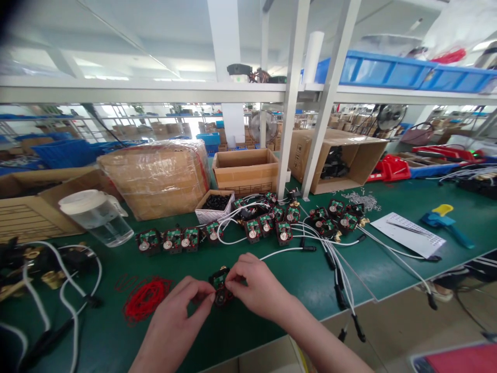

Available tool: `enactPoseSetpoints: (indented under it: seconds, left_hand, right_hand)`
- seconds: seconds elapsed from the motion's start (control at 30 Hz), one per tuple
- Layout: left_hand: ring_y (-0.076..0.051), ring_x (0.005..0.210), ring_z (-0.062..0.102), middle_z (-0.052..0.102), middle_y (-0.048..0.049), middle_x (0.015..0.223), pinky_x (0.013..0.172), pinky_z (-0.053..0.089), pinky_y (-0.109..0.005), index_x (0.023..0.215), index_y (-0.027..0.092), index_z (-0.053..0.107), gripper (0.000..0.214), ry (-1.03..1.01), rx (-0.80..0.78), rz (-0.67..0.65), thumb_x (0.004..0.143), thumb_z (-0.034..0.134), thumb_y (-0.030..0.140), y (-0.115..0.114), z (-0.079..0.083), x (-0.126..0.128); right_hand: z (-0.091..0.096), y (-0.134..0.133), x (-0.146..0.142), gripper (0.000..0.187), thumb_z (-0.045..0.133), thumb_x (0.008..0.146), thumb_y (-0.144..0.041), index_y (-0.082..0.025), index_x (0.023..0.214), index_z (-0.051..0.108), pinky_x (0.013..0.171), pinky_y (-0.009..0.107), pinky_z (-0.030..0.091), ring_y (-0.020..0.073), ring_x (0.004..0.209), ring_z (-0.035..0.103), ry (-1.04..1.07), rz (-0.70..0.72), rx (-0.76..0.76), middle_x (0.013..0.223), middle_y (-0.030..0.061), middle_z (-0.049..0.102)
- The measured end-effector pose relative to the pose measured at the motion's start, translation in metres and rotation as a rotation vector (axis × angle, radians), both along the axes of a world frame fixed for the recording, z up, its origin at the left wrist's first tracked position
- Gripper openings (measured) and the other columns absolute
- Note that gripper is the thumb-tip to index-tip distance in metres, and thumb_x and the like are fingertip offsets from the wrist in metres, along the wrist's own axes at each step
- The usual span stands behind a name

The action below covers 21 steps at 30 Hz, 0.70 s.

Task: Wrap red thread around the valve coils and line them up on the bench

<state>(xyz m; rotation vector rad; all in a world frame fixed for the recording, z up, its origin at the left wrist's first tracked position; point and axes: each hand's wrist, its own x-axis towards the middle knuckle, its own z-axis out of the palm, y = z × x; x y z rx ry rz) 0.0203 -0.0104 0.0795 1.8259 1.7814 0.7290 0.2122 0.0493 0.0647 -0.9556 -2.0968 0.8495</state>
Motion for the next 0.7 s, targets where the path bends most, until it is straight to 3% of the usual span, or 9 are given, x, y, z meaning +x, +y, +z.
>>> enactPoseSetpoints:
  seconds: [0.4,0.7]
  left_hand:
    - [-0.026,0.091,0.063,0.066,-0.0052,0.089,0.080,0.046,-0.038,0.081,0.023,0.066,0.020,0.130,0.050,0.011,0.090,0.049,0.025,0.015,0.000,-0.003]
    - [-0.026,0.090,0.062,0.067,-0.0050,0.088,0.081,0.043,-0.040,0.086,0.023,0.069,0.019,0.326,0.182,-0.016,0.093,0.051,0.022,0.025,-0.013,-0.004]
  right_hand:
    - [-0.006,0.008,-0.006,0.020,0.071,0.082,-0.001,-0.020,0.076,0.066,0.070,0.026,0.041,0.0163,0.081,0.055,-0.006,0.002,0.044,0.077,-0.0019,0.057]
    - [-0.022,0.004,-0.014,0.014,0.059,0.094,-0.008,-0.019,0.089,0.064,0.077,0.035,0.041,0.0218,0.088,0.050,-0.076,-0.086,0.286,0.088,0.0040,0.057]
